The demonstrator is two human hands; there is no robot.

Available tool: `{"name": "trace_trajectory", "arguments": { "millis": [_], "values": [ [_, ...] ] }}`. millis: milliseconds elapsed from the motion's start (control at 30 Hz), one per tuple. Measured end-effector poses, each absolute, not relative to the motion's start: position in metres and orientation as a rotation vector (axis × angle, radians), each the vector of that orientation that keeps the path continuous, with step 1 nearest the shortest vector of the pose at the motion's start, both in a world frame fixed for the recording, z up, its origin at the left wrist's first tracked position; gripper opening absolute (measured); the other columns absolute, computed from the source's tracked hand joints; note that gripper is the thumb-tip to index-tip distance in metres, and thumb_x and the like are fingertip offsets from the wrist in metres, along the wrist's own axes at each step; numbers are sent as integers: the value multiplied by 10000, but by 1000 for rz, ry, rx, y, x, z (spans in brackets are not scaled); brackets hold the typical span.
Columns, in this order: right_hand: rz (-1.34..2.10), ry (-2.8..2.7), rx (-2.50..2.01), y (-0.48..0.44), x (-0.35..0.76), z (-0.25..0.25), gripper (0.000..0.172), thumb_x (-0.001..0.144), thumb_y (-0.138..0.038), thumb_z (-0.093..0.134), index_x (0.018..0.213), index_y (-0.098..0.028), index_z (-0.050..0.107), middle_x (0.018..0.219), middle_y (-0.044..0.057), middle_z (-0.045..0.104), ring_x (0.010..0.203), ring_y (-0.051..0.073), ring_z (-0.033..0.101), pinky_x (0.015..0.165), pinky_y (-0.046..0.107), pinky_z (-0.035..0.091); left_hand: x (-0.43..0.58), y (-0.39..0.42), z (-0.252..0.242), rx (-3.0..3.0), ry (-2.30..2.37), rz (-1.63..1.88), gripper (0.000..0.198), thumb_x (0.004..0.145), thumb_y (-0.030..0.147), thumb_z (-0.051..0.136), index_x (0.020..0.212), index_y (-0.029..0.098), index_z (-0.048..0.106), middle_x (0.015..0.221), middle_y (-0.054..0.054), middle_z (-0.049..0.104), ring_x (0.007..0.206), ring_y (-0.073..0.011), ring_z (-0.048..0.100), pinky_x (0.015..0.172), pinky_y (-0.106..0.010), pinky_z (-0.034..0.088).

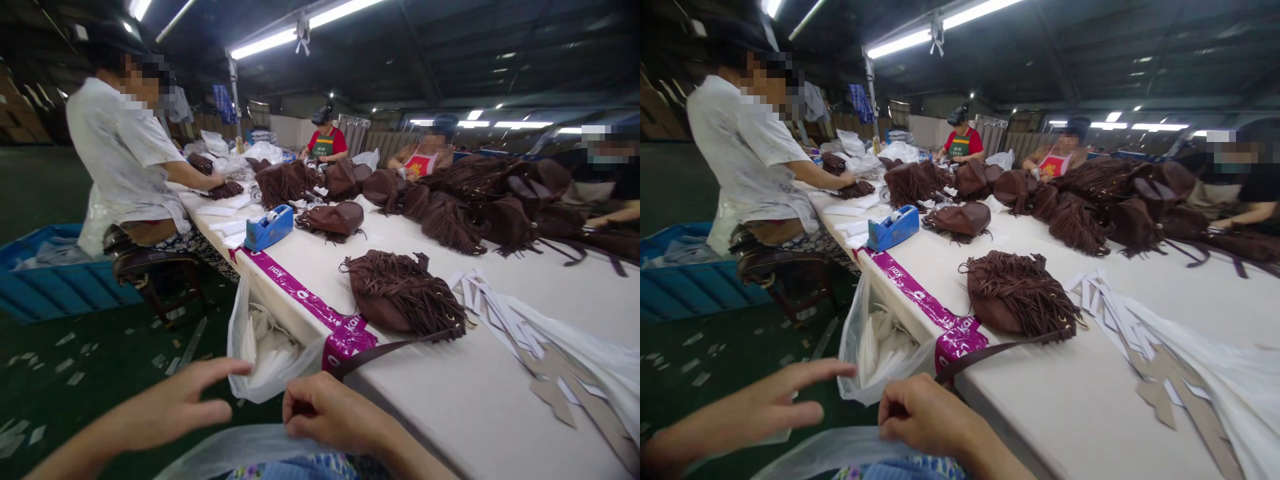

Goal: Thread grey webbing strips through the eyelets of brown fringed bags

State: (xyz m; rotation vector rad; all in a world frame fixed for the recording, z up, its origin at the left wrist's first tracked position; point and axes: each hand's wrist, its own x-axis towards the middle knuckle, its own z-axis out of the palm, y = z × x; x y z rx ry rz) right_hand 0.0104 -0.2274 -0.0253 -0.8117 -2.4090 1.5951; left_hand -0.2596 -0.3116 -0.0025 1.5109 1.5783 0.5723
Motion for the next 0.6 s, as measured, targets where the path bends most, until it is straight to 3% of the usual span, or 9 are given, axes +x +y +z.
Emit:
{"name": "trace_trajectory", "arguments": {
  "millis": [33,100,200,333,500,600],
  "values": [
    [1549,-2400,-806,-229,8,-24,75,688,-108,638,699,-181,652,588,-74,510,560,76,459,514,161,313,-231,-308,-10,1496,1437,491,435,655,264,711,1088,241,666,1090,4,667,1032,-256,578,865,-268,448],
    [1494,-2369,-838,-232,13,-22,99,687,-103,664,741,-186,661,617,-77,523,589,76,467,535,164,308,-185,-300,-23,1391,1216,371,322,652,207,620,970,190,673,835,6,675,757,-201,607,667,-236,463],
    [1512,-2339,-1026,-233,37,-26,213,628,-142,742,819,-199,668,649,-81,528,612,85,460,530,174,291,-154,-291,-39,1343,1259,366,132,644,187,530,731,156,625,567,33,553,527,-129,486,484,-198,339],
    [1596,-2143,-1286,-233,70,-42,61,706,-218,653,710,-169,617,581,-69,442,562,90,383,494,206,236,-165,-286,-49,1329,1329,416,61,631,198,531,668,162,565,545,42,517,513,-109,442,465,-186,301],
    [1765,-1733,-1088,-238,72,-62,300,795,-419,552,646,-160,523,598,-46,408,587,102,355,552,223,277,-169,-288,-48,1278,1196,312,89,655,215,559,700,155,606,614,32,553,589,-129,490,540,-198,363],
    [1720,-1753,-1157,-244,61,-68,300,780,-416,561,634,-156,537,591,-37,425,590,108,366,549,227,281,-154,-286,-45,1370,1177,406,237,726,225,554,920,184,682,798,25,625,740,-146,532,631,-200,373]
  ]
}}
